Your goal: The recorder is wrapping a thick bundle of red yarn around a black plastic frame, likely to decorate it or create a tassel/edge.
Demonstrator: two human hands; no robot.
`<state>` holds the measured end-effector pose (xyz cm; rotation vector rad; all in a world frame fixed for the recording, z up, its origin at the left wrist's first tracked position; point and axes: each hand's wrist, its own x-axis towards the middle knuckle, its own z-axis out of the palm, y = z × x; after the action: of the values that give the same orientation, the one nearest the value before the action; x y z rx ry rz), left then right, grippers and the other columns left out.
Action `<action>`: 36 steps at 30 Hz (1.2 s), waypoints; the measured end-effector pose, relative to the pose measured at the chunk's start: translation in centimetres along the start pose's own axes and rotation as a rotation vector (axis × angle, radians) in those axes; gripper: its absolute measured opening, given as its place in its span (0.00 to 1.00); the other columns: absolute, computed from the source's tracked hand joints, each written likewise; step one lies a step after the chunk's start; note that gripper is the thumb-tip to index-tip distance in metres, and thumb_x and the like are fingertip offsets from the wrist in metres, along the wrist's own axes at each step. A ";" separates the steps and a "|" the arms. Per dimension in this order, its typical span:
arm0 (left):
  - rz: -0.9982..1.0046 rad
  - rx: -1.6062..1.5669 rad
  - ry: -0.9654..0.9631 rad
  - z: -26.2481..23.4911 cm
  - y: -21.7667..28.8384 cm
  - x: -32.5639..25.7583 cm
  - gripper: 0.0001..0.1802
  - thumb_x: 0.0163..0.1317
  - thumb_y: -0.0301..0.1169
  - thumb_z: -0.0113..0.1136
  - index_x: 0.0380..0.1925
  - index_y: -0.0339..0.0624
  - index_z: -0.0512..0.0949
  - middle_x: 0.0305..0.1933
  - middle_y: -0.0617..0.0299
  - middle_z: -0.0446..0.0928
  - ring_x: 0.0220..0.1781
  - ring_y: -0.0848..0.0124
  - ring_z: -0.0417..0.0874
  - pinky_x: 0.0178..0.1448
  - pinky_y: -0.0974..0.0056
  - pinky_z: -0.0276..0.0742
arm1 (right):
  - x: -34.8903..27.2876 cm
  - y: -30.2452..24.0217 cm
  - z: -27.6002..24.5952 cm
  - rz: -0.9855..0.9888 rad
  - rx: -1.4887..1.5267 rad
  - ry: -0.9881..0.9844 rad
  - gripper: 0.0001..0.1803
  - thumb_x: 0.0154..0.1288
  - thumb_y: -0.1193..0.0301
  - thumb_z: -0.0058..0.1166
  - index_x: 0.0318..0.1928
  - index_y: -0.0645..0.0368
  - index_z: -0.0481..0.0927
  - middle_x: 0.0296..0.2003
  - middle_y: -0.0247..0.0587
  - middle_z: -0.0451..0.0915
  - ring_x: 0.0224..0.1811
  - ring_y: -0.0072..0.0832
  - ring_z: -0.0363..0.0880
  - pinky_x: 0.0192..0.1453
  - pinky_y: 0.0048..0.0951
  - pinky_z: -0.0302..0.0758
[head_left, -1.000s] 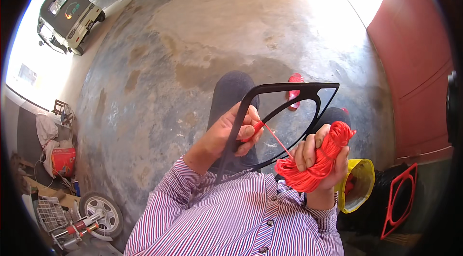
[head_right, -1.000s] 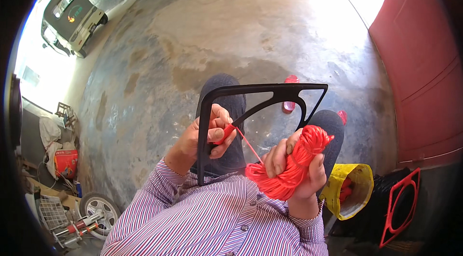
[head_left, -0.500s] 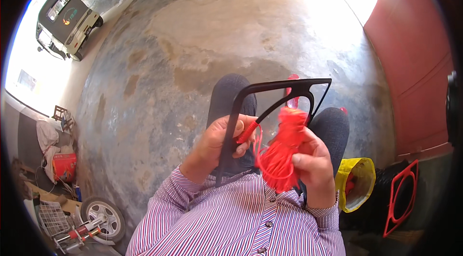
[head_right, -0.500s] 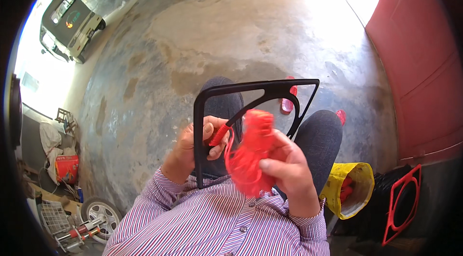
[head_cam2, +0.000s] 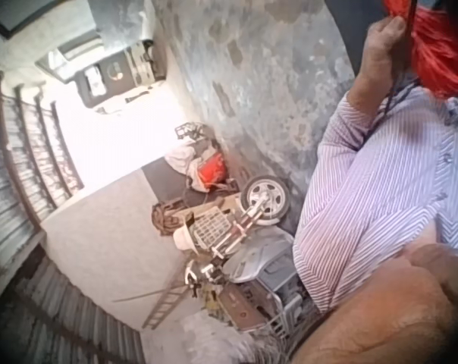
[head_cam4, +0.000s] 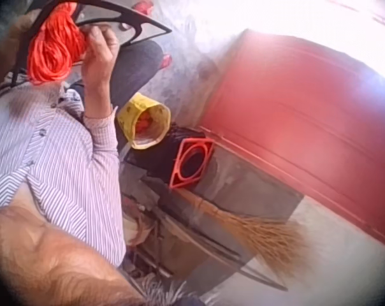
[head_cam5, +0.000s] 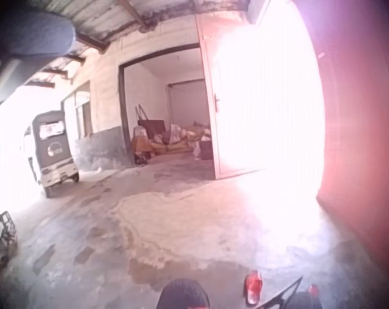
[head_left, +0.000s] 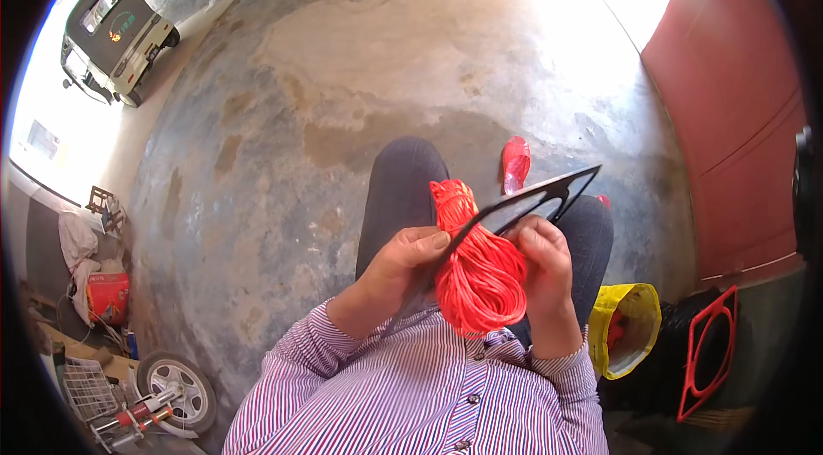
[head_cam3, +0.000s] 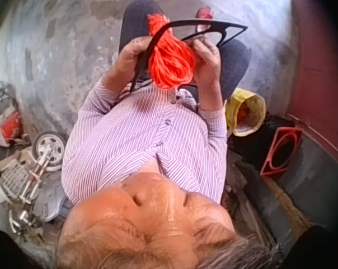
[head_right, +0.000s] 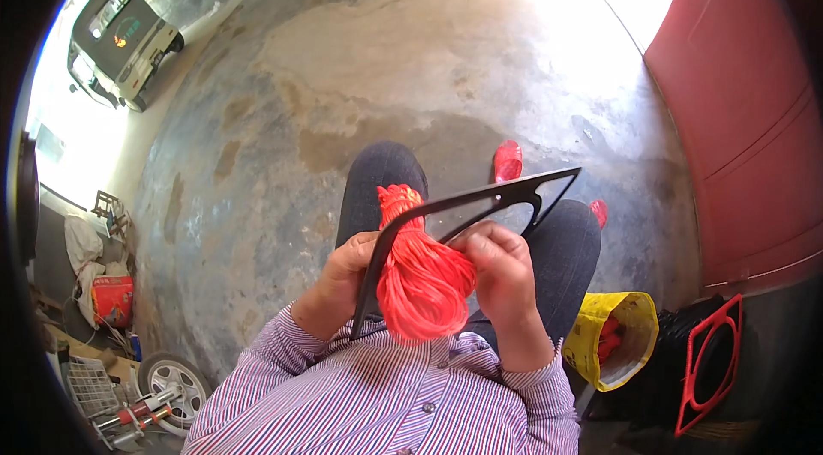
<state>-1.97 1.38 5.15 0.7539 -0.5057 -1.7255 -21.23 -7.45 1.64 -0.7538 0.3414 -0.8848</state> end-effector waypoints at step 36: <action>0.089 0.125 -0.014 -1.1 0.7 -0.2 0.19 0.67 0.40 0.63 0.48 0.35 0.78 0.31 0.54 0.78 0.18 0.76 0.69 0.19 0.72 0.60 | 0.5 2.0 -3.4 0.036 0.804 -0.308 0.19 0.66 0.53 0.52 0.41 0.56 0.66 0.27 0.43 0.79 0.30 0.37 0.80 0.46 0.45 0.75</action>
<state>-0.72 1.41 4.86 0.7968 -0.6525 -1.6287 -21.69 -8.53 -2.18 -0.1248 -0.2736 -0.7682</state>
